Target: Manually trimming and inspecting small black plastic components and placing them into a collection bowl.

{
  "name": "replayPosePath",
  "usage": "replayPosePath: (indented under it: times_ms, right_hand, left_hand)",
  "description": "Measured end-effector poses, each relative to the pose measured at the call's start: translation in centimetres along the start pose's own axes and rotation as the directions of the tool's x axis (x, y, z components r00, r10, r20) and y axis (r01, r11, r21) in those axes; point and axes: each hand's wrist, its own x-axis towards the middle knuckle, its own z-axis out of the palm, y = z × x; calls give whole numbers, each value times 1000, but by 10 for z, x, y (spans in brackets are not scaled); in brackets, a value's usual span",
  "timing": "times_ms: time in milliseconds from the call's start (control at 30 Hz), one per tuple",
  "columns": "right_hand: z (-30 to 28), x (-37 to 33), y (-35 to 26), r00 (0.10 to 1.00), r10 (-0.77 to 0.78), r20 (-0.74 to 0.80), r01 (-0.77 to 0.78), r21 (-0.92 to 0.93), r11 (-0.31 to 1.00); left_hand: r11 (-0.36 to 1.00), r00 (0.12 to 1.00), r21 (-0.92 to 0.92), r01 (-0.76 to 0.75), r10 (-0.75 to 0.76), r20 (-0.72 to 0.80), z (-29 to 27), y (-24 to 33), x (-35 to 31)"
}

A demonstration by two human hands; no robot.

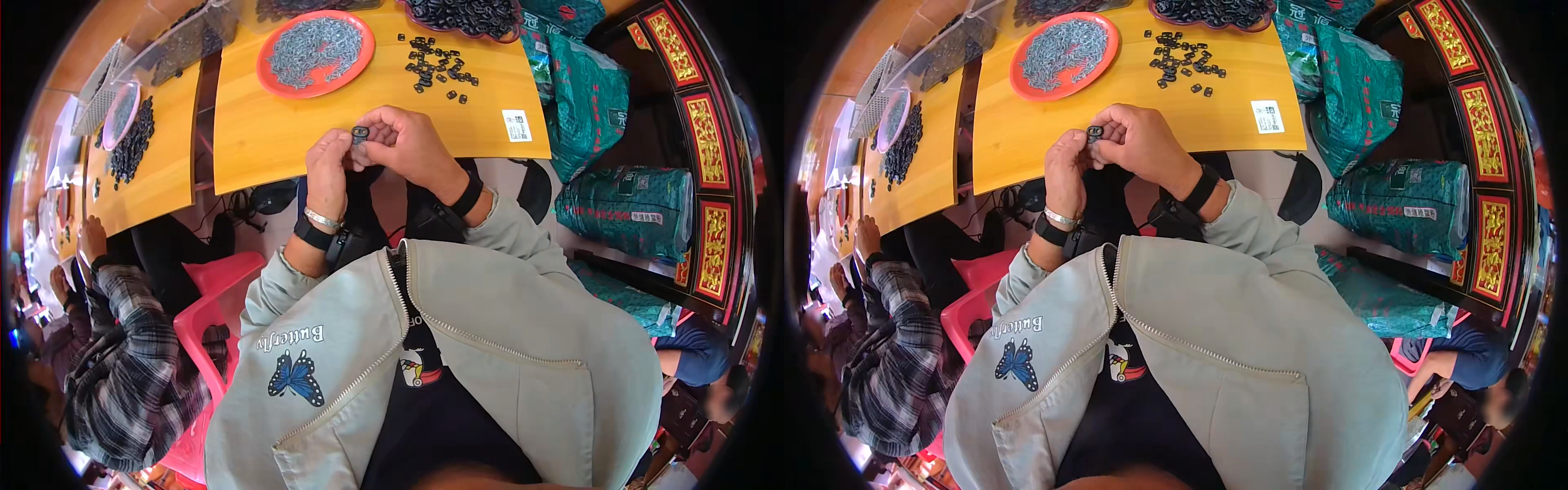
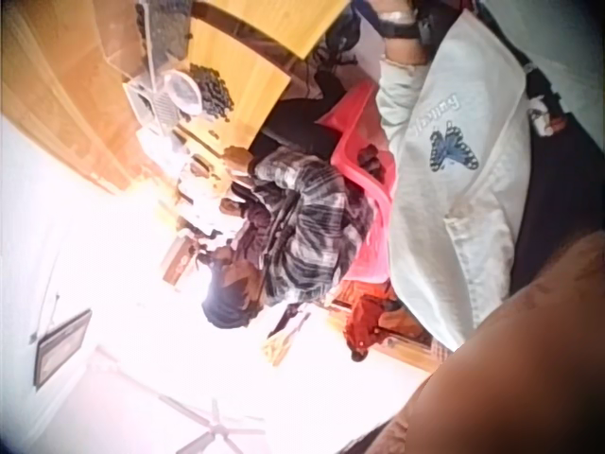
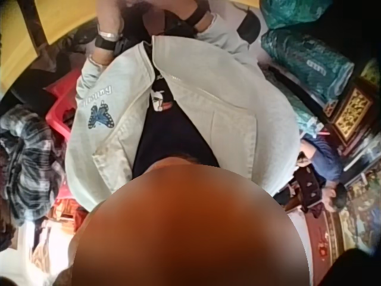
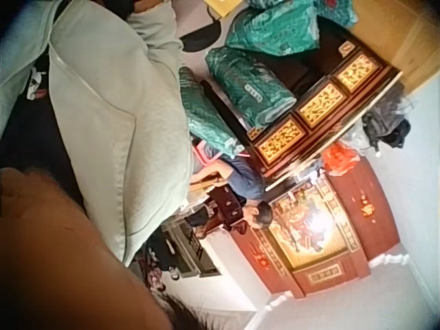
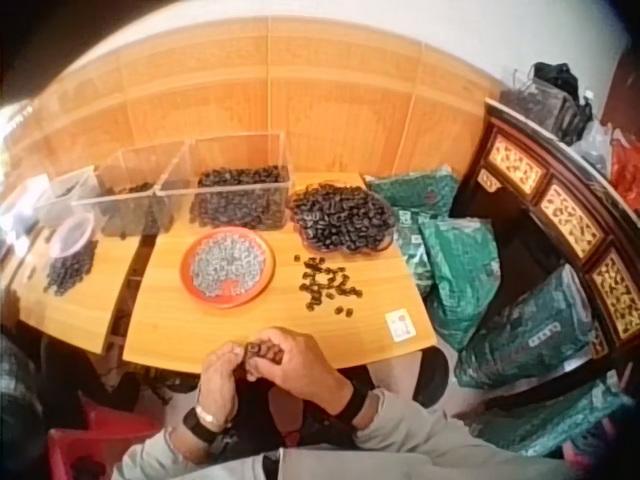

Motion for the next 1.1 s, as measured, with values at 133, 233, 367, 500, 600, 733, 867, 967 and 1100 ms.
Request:
replayPosePath:
  times_ms: [133,233,367,500,600,733,867,967,1100]
  right_hand:
    - [-2,-1,-1,1000,-9,18,9,21,1000]
    - [-1,-3,-1,999,21,39,-25,113,993]
    - [-3,-3,1,998,18,53,-29,211,977]
    - [-7,-3,3,997,-15,80,4,134,991]
    - [-8,-5,-6,994,-88,68,88,-2,996]
    - [-8,-6,-5,960,-278,41,279,-253,926]
    - [-10,-4,-6,914,-403,45,392,-350,851]
    - [-14,-5,-9,930,-365,38,355,-345,869]
    - [-16,-6,-8,937,-348,30,337,-343,877]
  left_hand:
    - [1000,995,-11,6,-5,95,-2,-1,1]
    - [1000,996,8,26,-26,81,-1,1,-1]
    - [1000,996,-19,23,-21,82,-1,-2,0]
    - [1000,995,9,17,-17,97,0,0,-2]
    - [1000,993,18,4,-6,118,0,0,-3]
    - [1000,988,22,-16,12,153,0,0,-2]
    - [1000,984,25,-15,10,176,1,2,-1]
    - [1000,976,-24,3,2,218,0,3,-1]
    - [999,978,-5,40,-38,204,0,3,-2]
